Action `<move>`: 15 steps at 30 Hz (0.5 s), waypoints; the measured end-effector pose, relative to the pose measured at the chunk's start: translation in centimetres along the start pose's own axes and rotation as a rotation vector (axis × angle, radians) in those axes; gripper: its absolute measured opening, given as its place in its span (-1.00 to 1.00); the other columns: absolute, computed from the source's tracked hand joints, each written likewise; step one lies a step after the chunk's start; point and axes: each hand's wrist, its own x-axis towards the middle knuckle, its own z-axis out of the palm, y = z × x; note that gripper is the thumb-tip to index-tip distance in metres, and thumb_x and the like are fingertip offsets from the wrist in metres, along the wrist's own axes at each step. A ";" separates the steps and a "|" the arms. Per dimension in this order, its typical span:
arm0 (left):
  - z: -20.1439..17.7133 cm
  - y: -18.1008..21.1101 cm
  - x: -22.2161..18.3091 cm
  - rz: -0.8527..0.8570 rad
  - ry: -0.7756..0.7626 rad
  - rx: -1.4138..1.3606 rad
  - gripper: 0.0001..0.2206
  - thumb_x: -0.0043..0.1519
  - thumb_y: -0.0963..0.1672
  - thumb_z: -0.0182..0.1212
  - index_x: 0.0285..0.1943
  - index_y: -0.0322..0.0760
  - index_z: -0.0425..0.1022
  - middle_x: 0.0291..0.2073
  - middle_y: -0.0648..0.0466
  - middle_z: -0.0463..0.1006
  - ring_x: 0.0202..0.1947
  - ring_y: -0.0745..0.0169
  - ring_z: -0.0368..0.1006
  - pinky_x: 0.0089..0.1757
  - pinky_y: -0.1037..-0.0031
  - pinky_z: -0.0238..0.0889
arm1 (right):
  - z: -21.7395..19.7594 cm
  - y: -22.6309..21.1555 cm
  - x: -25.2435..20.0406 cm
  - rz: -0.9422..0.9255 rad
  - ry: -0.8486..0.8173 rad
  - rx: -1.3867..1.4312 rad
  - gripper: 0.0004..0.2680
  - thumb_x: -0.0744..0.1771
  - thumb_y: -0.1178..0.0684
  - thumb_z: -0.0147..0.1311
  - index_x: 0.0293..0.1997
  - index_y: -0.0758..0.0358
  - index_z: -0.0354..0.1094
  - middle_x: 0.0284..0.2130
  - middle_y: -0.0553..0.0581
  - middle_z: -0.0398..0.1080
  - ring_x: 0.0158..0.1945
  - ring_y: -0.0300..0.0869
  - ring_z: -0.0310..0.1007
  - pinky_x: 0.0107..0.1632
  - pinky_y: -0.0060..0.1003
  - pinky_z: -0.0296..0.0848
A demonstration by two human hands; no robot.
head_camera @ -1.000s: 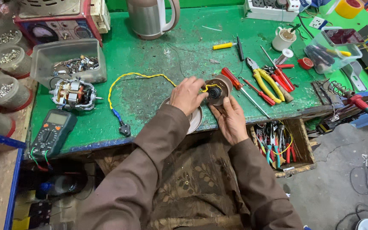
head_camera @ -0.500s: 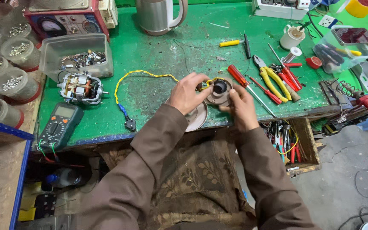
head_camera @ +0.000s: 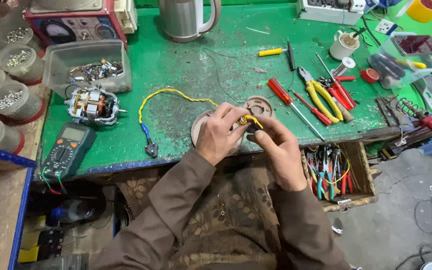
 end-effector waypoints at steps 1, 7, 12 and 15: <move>-0.3 0.5 0.1 -0.001 0.003 0.001 -0.72 0.25 -0.06 0.36 0.14 0.17 0.52 -0.21 0.20 0.46 -0.24 0.00 0.58 -0.25 0.12 0.51 | -0.3 -0.1 0.0 0.000 -0.004 -0.001 -0.69 0.37 0.18 0.11 0.27 0.43 0.35 0.08 0.39 0.48 0.16 0.04 0.51 0.15 0.04 0.57; -4.3 2.6 -0.4 -0.024 -0.117 -0.421 -0.71 0.28 -0.21 0.32 0.17 -0.06 0.57 -0.13 -0.02 0.59 -0.22 -0.09 0.61 -0.31 0.35 0.55 | -1.5 -0.5 -0.3 -0.044 -0.104 -0.160 -0.54 0.20 0.36 0.38 0.23 0.43 0.36 0.11 0.37 0.47 0.24 -0.01 0.47 0.18 -0.04 0.55; -5.8 2.8 -1.5 -0.028 -0.191 -0.686 -0.68 0.26 -0.18 0.43 0.19 -0.16 0.57 0.06 -0.01 0.55 -0.10 0.20 0.58 -0.16 0.41 0.59 | -1.3 -4.6 -0.9 -0.377 -0.177 -0.714 -0.62 0.22 0.19 0.45 0.13 0.25 0.45 -0.06 0.17 0.43 -0.02 -0.06 0.46 -0.04 -0.20 0.44; -6.9 4.1 -1.8 -0.072 -0.169 -0.820 -0.78 0.28 -0.23 0.39 0.08 -0.26 0.56 0.09 -0.06 0.54 -0.08 0.22 0.60 -0.12 0.40 0.58 | -0.8 -5.8 -1.7 -0.432 -0.173 -0.780 -0.61 0.21 0.14 0.47 0.13 0.20 0.47 -0.04 0.10 0.47 0.01 -0.07 0.47 0.03 -0.22 0.46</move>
